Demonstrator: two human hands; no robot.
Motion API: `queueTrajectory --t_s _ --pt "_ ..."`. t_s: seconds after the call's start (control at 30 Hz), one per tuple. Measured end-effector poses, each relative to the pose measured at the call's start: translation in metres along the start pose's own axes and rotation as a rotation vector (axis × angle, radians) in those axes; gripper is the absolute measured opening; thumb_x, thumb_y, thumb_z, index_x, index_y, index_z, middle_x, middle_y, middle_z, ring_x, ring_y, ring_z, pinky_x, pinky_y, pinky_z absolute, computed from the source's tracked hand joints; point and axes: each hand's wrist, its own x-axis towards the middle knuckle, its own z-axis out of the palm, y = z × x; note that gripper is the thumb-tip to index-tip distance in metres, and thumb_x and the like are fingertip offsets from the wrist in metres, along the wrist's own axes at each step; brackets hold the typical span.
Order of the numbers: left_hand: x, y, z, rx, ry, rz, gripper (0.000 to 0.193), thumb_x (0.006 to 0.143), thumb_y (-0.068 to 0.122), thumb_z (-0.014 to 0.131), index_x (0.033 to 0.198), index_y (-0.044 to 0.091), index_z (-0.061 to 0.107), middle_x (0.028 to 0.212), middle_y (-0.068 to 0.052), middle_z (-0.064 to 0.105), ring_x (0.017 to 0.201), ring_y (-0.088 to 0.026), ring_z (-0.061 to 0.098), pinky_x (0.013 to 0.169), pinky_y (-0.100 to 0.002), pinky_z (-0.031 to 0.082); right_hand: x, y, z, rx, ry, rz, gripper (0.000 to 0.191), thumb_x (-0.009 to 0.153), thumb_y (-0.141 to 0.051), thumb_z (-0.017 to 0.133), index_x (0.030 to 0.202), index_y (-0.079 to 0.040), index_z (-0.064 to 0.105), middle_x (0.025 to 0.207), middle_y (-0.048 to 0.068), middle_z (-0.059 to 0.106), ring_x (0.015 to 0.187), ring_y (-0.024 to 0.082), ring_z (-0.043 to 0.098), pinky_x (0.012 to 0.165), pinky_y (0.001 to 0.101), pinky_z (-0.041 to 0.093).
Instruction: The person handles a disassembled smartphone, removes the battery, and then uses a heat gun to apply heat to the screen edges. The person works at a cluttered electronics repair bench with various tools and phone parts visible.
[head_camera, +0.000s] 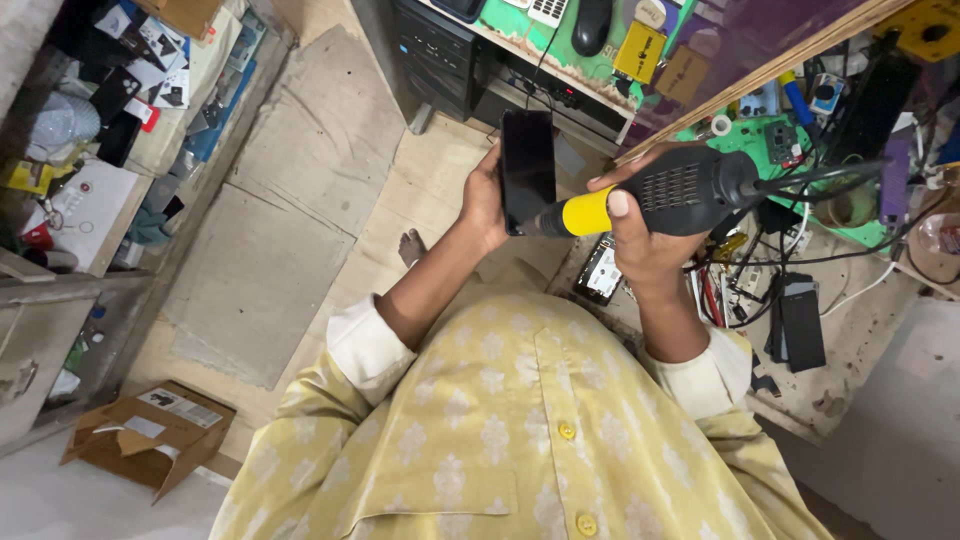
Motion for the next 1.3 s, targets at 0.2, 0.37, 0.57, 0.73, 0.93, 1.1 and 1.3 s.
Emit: queueTrajectory --t_s 0.2,0.37,0.57,0.73,0.93,1.1,1.3 --pt "0.003 -0.005 -0.011 0.101 -0.03 0.026 0.058 0.11 0.048 0.033 0.139 0.003 0.055 0.119 -0.016 0.067 0.104 -0.03 0.069 0.096 -0.049 0.056 0.003 -0.001 -0.002 -0.058 0.002 -0.014 0.042 0.103 -0.019 0.076 0.125 0.0 0.046 0.103 0.01 0.06 0.084 0.024 0.073 0.08 0.0356 0.065" --pt "-0.011 0.001 0.009 0.102 -0.06 -0.06 0.083 0.1 0.069 0.03 0.153 0.006 0.041 0.143 -0.014 0.058 0.131 -0.03 0.058 0.114 -0.05 0.045 0.005 -0.002 -0.003 -0.036 0.01 -0.039 0.041 0.105 -0.017 0.076 0.126 -0.001 0.045 0.107 0.01 0.058 0.086 0.025 0.073 0.082 0.0357 0.064" --pt "-0.029 0.005 0.033 0.157 -0.168 -0.096 0.105 0.094 0.082 0.025 0.16 0.0 0.032 0.155 -0.019 0.049 0.142 -0.033 0.05 0.122 -0.05 0.035 0.009 0.0 -0.009 -0.071 0.006 -0.079 0.04 0.106 -0.016 0.075 0.129 0.0 0.046 0.107 0.011 0.059 0.087 0.025 0.073 0.083 0.0367 0.065" --pt "-0.031 0.006 0.036 0.172 -0.135 -0.102 0.107 0.091 0.084 0.027 0.159 0.0 0.033 0.153 -0.02 0.049 0.14 -0.033 0.05 0.121 -0.051 0.036 0.01 0.002 -0.016 -0.074 0.034 -0.092 0.04 0.107 -0.016 0.075 0.128 0.001 0.046 0.104 0.012 0.062 0.086 0.024 0.073 0.083 0.0382 0.066" --pt "-0.03 0.005 0.033 0.167 -0.149 -0.112 0.106 0.091 0.084 0.027 0.158 0.002 0.035 0.151 -0.019 0.052 0.138 -0.032 0.052 0.12 -0.05 0.038 0.008 0.005 -0.019 -0.035 0.066 -0.083 0.042 0.107 -0.017 0.075 0.13 0.0 0.045 0.11 0.01 0.06 0.089 0.023 0.073 0.085 0.0383 0.067" --pt "-0.029 0.004 0.032 0.171 -0.161 -0.129 0.108 0.093 0.084 0.026 0.155 -0.003 0.039 0.146 -0.021 0.055 0.135 -0.033 0.054 0.118 -0.051 0.041 0.011 0.002 -0.022 -0.083 0.107 -0.117 0.046 0.107 -0.017 0.076 0.135 0.0 0.043 0.109 0.01 0.062 0.088 0.025 0.073 0.084 0.0359 0.065" --pt "-0.035 0.001 0.033 0.203 -0.14 -0.159 0.104 0.093 0.082 0.028 0.155 -0.001 0.041 0.149 -0.018 0.054 0.138 -0.03 0.053 0.118 -0.048 0.04 0.014 -0.007 -0.027 -0.149 0.146 -0.116 0.046 0.106 -0.024 0.074 0.128 0.0 0.043 0.102 0.012 0.059 0.084 0.025 0.072 0.079 0.0353 0.064"
